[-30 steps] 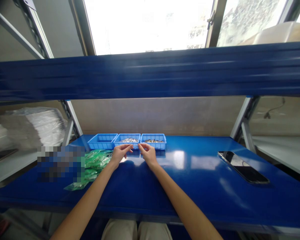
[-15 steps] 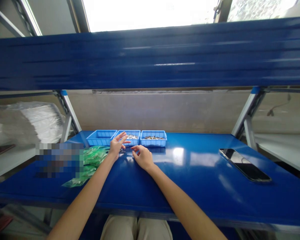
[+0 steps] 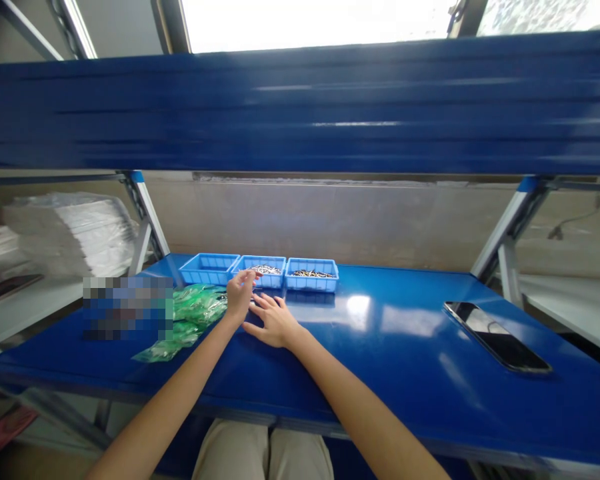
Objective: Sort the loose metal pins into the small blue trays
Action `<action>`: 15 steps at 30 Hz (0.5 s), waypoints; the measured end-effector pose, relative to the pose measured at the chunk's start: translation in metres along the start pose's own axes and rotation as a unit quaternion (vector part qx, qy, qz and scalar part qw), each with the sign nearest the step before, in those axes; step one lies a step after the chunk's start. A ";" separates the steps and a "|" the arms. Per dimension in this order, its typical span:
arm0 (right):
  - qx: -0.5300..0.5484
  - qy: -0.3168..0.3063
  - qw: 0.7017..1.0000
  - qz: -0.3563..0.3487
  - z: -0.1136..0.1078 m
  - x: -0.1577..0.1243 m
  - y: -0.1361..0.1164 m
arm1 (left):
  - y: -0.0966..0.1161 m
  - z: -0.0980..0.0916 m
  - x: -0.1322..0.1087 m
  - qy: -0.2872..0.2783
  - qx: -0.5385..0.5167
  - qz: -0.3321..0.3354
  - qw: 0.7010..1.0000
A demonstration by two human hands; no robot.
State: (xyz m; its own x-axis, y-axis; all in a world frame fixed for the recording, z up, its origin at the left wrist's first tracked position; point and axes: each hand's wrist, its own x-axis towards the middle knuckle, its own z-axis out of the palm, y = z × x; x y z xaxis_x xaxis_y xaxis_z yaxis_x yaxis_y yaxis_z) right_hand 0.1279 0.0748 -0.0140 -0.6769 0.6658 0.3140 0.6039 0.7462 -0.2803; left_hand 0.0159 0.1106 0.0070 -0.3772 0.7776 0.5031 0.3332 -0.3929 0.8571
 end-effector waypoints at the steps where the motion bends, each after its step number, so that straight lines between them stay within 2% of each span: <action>1: 0.001 0.008 1.000 0.001 0.001 0.000 0.001 | 0.002 0.000 -0.002 -0.008 0.028 0.020 0.999; 6: -0.001 0.064 0.998 0.016 -0.001 -0.001 0.003 | 0.008 -0.009 -0.003 -0.001 0.116 0.046 0.992; 11: -0.024 0.108 0.992 0.067 -0.010 -0.003 0.017 | 0.003 -0.015 0.002 0.003 0.053 0.003 0.999; 13: -0.038 0.127 0.986 0.102 -0.014 -0.005 0.024 | 0.000 -0.014 0.003 -0.011 0.041 -0.024 0.999; 15: -0.038 0.148 0.978 0.145 -0.016 -0.007 0.031 | -0.002 -0.013 0.003 -0.035 0.055 -0.019 0.998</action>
State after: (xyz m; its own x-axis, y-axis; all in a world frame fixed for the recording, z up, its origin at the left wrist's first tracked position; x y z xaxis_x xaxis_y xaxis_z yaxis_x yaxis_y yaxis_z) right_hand 0.1581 0.0935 -0.0101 -0.3289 0.8113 0.4833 0.7895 0.5170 -0.3306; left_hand 0.0029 0.1080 0.0080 -0.3321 0.8247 0.4578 0.4137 -0.3088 0.8564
